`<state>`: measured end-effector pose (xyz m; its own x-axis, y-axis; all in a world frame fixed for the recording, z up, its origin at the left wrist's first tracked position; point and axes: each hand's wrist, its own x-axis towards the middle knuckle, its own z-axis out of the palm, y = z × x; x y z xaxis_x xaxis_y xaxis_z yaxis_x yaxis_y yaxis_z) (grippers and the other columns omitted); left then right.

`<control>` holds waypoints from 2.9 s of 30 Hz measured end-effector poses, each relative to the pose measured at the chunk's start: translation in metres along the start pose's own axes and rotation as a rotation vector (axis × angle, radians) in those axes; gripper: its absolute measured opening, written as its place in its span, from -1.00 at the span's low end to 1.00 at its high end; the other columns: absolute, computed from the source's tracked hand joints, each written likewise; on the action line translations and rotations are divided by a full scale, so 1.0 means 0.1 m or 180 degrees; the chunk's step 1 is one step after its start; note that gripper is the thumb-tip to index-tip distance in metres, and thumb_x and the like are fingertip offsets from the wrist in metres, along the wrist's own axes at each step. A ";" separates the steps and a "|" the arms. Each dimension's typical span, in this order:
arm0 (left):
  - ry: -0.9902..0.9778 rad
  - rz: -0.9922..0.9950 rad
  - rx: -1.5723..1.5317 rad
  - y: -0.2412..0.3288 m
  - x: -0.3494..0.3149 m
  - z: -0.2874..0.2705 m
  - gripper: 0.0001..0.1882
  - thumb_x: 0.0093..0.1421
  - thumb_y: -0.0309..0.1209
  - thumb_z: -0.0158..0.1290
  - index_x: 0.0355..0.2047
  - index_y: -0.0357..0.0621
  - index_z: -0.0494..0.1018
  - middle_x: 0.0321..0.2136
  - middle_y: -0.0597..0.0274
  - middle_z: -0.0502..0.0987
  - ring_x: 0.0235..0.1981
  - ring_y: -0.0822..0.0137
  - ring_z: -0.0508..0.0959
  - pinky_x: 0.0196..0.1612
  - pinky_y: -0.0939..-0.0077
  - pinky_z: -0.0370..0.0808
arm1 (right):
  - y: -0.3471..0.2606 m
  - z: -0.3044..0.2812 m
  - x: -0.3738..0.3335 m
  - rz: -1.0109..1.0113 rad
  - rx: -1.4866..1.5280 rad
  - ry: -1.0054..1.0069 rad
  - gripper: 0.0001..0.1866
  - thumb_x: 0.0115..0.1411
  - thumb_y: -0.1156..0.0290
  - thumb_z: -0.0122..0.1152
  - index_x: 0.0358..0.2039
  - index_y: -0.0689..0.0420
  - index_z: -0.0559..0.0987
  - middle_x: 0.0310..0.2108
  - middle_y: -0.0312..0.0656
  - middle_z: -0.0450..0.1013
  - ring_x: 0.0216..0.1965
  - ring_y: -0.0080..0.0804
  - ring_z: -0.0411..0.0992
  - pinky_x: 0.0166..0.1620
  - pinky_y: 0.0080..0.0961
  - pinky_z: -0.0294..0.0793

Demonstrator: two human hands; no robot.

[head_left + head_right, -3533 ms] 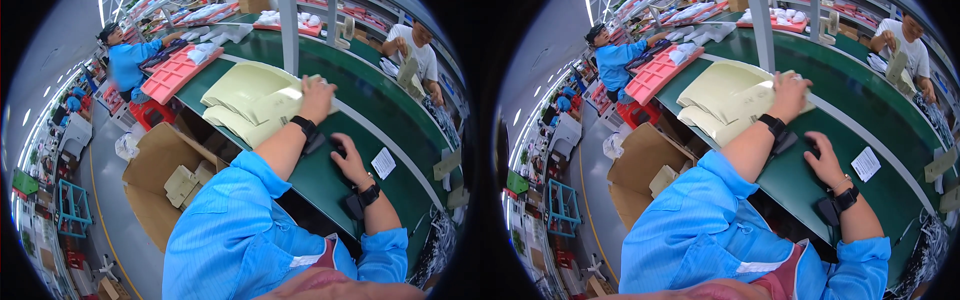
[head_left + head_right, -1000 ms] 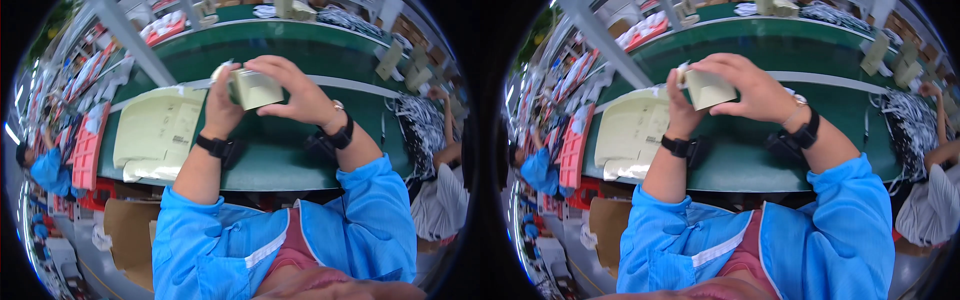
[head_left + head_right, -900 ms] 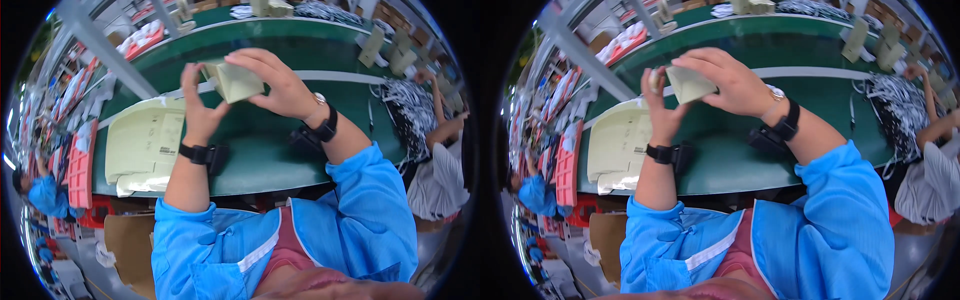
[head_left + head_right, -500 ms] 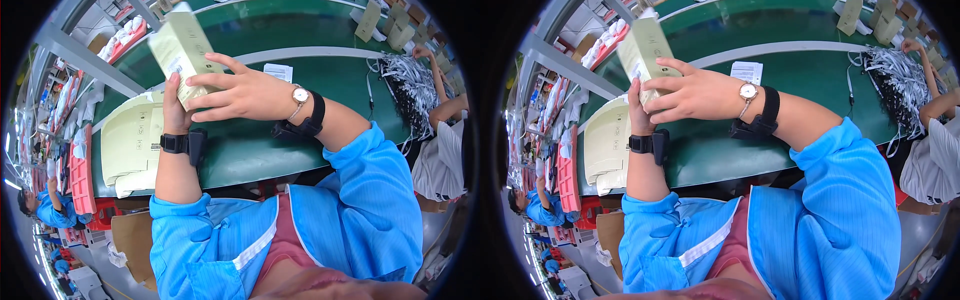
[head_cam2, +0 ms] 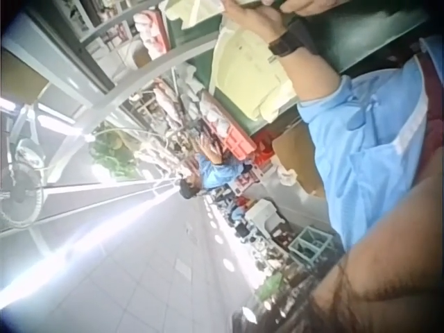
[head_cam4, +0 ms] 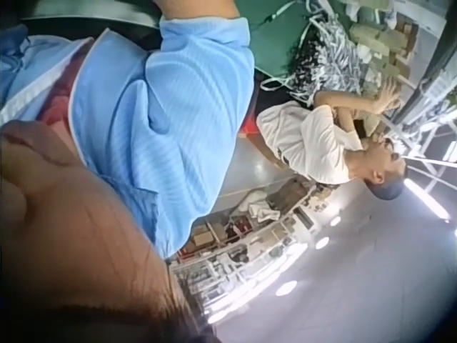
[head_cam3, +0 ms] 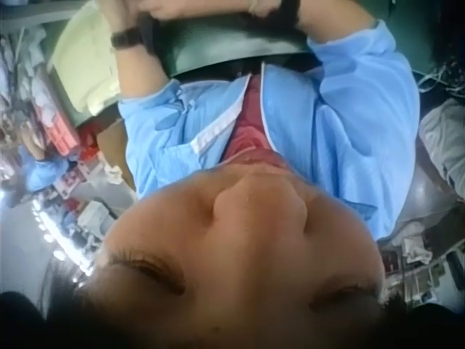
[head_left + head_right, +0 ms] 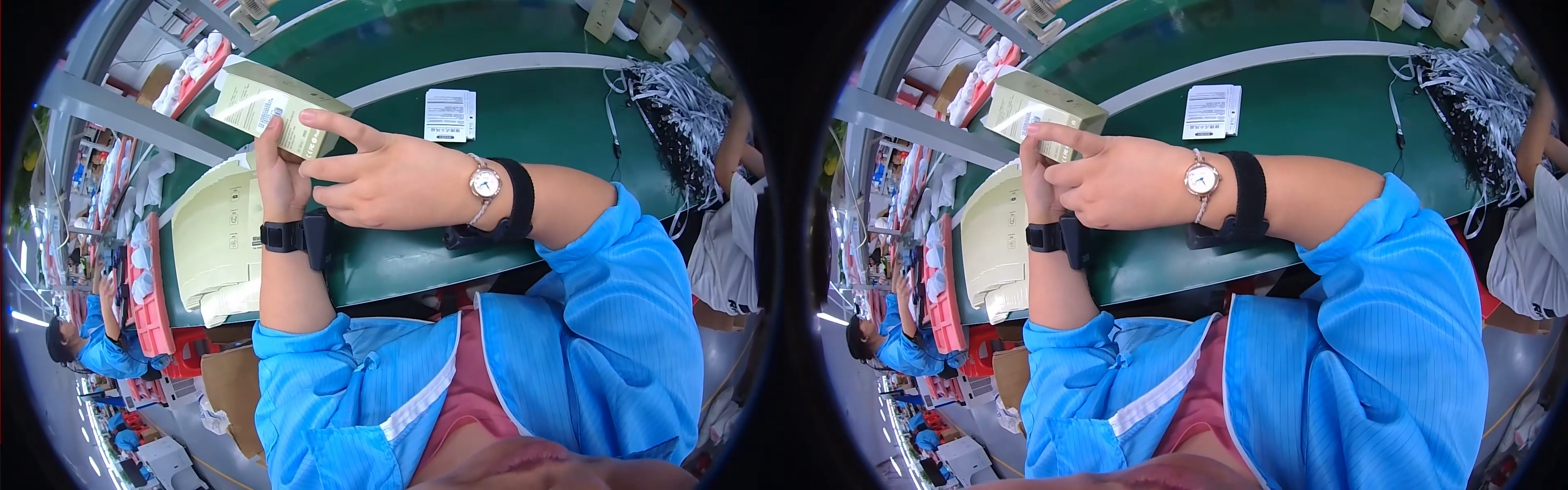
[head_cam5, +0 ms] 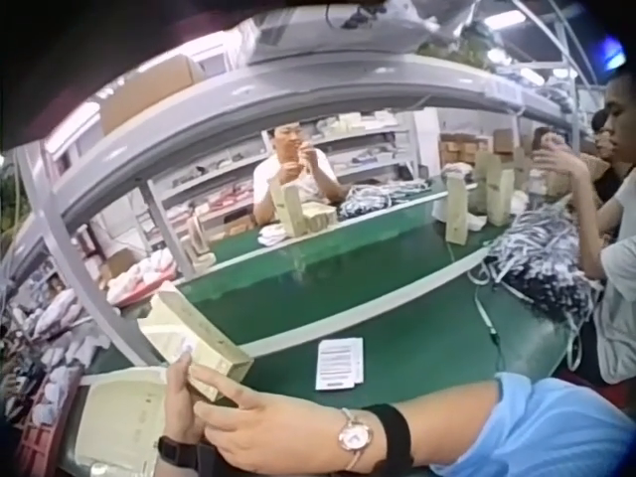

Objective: The person folds a cardboard box by hand, inserts a paper manual, and places the assembled box onto the table, repeating the process for several more boxes.

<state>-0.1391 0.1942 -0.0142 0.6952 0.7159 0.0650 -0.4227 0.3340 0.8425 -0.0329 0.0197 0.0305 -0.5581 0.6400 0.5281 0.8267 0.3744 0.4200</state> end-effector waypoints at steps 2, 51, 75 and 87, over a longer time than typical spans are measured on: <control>0.0002 -0.0065 -0.0043 -0.01 0.00 -0.04 -0.57 0.22 -0.29 -0.07 0.05 -0.20 0.23 -0.08 0.06 0.45 -0.07 0.28 0.49 -0.08 0.41 0.50 | -0.03 -0.02 0.01 0.0021 -0.0017 0.0066 -0.90 -0.16 0.47 0.15 -0.66 -0.08 0.56 -0.55 -0.55 0.38 -0.08 -0.62 0.35 0.38 0.01 -0.30; 0.0052 0.0614 0.1008 -0.02 0.07 -0.02 -0.08 -0.14 -0.58 0.26 0.19 -0.21 -0.03 -0.02 0.02 0.31 0.01 0.22 0.36 0.07 0.36 0.33 | 1.03 0.42 -0.94 0.1871 0.2581 -0.2113 -0.77 0.02 0.24 0.30 -0.45 0.07 0.47 -0.28 -0.25 0.31 -0.10 -0.25 0.22 0.00 -0.42 0.22; -0.0403 0.1677 0.3729 -0.05 -0.14 0.21 -0.17 -0.17 -0.42 0.30 0.14 -0.15 0.18 -0.02 -0.01 0.31 0.05 0.08 0.31 0.09 0.31 0.29 | 0.65 0.08 -0.05 0.1532 0.1127 0.0789 -0.77 0.13 0.23 0.17 -0.30 0.09 0.51 -0.20 -0.21 0.43 -0.06 -0.22 0.35 0.25 -0.11 -0.08; 0.1588 0.0871 0.5379 0.12 0.16 -0.38 -0.27 0.03 -0.17 0.17 0.19 -0.02 0.16 0.08 -0.07 0.30 0.19 0.02 0.19 0.20 -0.13 0.02 | 1.50 0.29 -0.68 0.2515 0.0142 0.1780 -0.85 0.09 0.40 0.19 -0.34 0.17 0.51 -0.15 -0.15 0.41 -0.15 -0.16 0.37 -0.06 -0.36 0.36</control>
<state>-0.1555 0.2332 -0.0233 0.3538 0.8446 0.4018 0.7367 -0.5163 0.4367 0.1311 0.0521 0.0365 0.2162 0.3105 0.9257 0.9734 0.0057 -0.2292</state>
